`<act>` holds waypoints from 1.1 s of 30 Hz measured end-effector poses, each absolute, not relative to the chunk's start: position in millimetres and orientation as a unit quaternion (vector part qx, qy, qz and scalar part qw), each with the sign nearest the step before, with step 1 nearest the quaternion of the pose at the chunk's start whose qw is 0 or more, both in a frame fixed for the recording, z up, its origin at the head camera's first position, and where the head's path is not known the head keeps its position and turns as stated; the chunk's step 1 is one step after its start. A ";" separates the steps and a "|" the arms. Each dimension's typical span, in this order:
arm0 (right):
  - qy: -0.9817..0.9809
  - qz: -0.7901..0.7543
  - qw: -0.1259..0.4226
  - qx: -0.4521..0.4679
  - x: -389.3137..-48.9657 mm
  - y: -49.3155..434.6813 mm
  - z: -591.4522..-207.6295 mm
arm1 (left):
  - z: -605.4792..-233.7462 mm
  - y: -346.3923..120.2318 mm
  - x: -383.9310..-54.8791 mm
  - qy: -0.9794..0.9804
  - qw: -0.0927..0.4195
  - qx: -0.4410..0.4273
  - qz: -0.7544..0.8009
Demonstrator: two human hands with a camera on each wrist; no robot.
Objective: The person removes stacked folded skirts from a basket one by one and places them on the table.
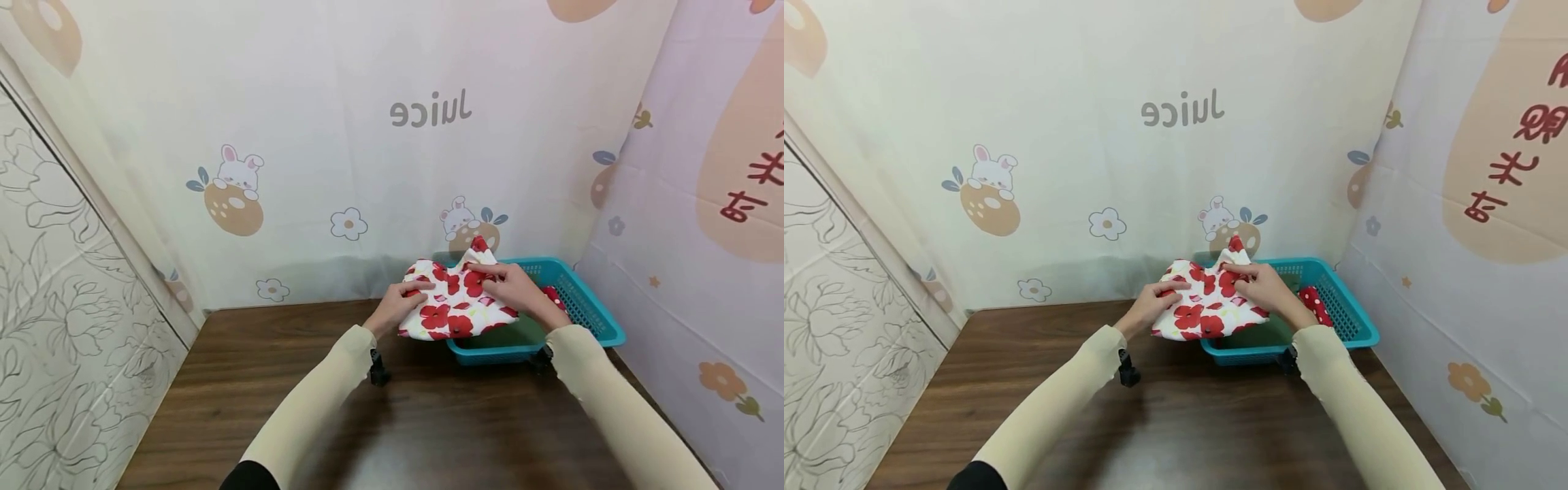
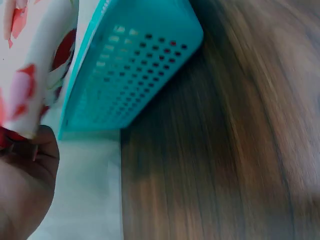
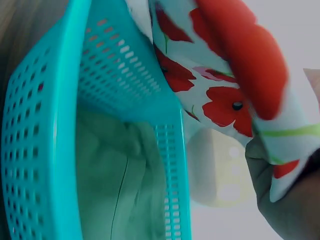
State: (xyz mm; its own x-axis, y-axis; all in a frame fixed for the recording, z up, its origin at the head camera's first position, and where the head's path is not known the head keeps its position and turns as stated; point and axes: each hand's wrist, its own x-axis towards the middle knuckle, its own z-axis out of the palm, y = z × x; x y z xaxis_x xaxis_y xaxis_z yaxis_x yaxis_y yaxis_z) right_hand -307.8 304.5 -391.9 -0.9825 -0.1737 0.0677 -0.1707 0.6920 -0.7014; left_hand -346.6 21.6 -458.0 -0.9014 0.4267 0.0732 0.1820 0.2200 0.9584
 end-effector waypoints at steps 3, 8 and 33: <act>0.921 -0.374 0.000 -0.105 -312.2 292.8 -392.1 | -462.9 9.8 -348.0 0.775 0.058 0.187 0.601; 0.918 -0.374 0.010 -0.130 -320.7 271.3 -393.9 | -466.9 -9.0 -349.7 0.762 0.005 0.181 0.622; 0.923 -0.350 0.008 -0.161 -346.6 177.7 -425.0 | -481.9 -92.2 -345.9 0.794 -0.032 0.107 0.598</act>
State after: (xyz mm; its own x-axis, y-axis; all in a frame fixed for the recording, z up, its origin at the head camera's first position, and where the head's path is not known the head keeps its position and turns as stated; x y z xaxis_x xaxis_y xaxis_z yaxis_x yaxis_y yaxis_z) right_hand -346.6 177.7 -425.0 -0.9480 -0.3029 0.0974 -0.2915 0.7038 -0.6479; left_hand -345.9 -92.2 -481.9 -0.9751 0.1315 0.1785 0.2078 0.2622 0.9424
